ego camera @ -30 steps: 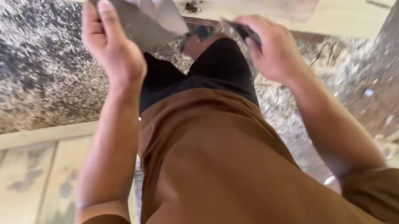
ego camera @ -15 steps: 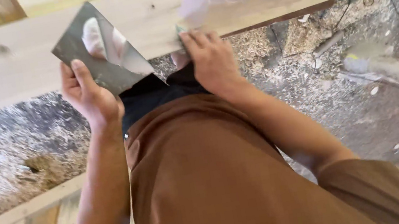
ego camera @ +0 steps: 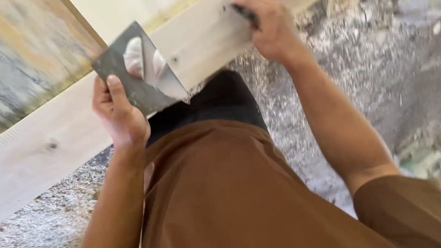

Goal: Applying and smoothing wood putty onto a wooden door panel using scrapers.

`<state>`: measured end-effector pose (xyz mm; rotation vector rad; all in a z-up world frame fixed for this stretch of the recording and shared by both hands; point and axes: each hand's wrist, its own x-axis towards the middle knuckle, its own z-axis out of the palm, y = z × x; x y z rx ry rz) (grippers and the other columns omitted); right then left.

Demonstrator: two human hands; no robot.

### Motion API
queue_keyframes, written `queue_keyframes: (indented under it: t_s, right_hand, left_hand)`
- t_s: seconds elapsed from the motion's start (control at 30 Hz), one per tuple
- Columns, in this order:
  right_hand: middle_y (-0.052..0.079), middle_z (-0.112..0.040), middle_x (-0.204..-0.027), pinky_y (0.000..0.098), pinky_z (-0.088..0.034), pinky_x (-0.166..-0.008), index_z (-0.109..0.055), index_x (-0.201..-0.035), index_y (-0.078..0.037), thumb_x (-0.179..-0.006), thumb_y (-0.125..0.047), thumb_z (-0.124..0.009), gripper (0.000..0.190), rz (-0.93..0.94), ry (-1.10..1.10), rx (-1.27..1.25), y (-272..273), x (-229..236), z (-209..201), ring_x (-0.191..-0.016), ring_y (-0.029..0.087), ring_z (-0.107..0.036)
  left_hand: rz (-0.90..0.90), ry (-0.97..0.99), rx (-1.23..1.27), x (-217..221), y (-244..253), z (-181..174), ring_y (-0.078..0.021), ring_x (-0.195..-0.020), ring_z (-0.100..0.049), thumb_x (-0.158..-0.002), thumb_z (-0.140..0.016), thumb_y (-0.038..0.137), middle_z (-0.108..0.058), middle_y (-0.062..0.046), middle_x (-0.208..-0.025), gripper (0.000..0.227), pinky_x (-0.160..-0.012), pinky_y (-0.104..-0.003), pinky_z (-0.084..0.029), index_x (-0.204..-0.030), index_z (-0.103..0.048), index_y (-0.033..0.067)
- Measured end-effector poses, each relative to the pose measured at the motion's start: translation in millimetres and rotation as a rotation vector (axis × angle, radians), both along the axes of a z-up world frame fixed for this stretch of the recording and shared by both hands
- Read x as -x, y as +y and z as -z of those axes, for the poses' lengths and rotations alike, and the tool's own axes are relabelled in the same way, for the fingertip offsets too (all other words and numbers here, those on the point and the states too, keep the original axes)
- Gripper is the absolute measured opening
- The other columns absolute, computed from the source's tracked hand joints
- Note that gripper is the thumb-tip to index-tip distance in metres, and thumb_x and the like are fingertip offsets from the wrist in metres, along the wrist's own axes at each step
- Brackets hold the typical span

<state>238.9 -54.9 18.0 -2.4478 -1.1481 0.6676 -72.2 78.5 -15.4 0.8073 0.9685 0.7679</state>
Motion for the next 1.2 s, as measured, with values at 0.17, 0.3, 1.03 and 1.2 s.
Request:
queue_keyframes:
  t_s: [0.17,0.3,1.03,1.2]
  right_hand:
    - [0.017,-0.074,-0.112,0.0439,-0.054,-0.088,-0.070,-0.135,-0.007,-0.095,0.009,-0.056,0.045,-0.215,0.195,-0.013,7.7,65.9,-64.8,-0.098,0.033,-0.069]
    - [0.009,-0.070,-0.132,0.0462,-0.049,-0.110,-0.070,-0.127,-0.016,-0.100,-0.004,-0.064,0.030,-0.488,0.137,-0.610,6.9,137.3,-101.0,-0.128,0.030,-0.064]
    - [-0.006,-0.077,-0.117,0.0356,-0.046,-0.092,-0.079,-0.114,-0.027,-0.106,-0.011,-0.066,0.021,-0.758,-0.306,-0.063,-48.0,49.5,-98.7,-0.109,0.014,-0.069]
    - [-0.001,-0.074,-0.126,0.0402,-0.047,-0.094,-0.077,-0.126,-0.018,-0.105,-0.006,-0.061,0.029,-0.592,-0.334,-0.008,-22.4,12.6,-38.9,-0.119,0.020,-0.065]
  left_hand:
    - [0.010,-0.133,0.136,-13.5,-4.3,17.1,-0.0139,-0.095,-0.063,-0.116,-0.045,0.016,-0.068,-0.006,-0.108,0.024,-0.088,-0.030,-0.055,-0.122,-0.063,0.0011]
    - [-0.014,-0.168,0.273,-15.2,-5.0,5.7,-0.0169,-0.103,-0.067,-0.114,-0.046,0.015,-0.069,-0.009,-0.117,0.026,-0.095,-0.032,-0.057,-0.127,-0.061,0.0001]
    - [0.124,-0.084,-0.128,-70.7,-23.8,14.3,-0.0083,-0.091,-0.061,-0.116,-0.046,0.015,-0.069,-0.003,-0.105,0.025,-0.083,-0.024,-0.052,-0.125,-0.063,-0.0018]
    - [0.010,-0.151,-0.048,-51.9,-6.4,19.5,-0.0127,-0.094,-0.066,-0.116,-0.045,0.015,-0.070,-0.007,-0.109,0.026,-0.087,-0.028,-0.057,-0.127,-0.063,-0.0014]
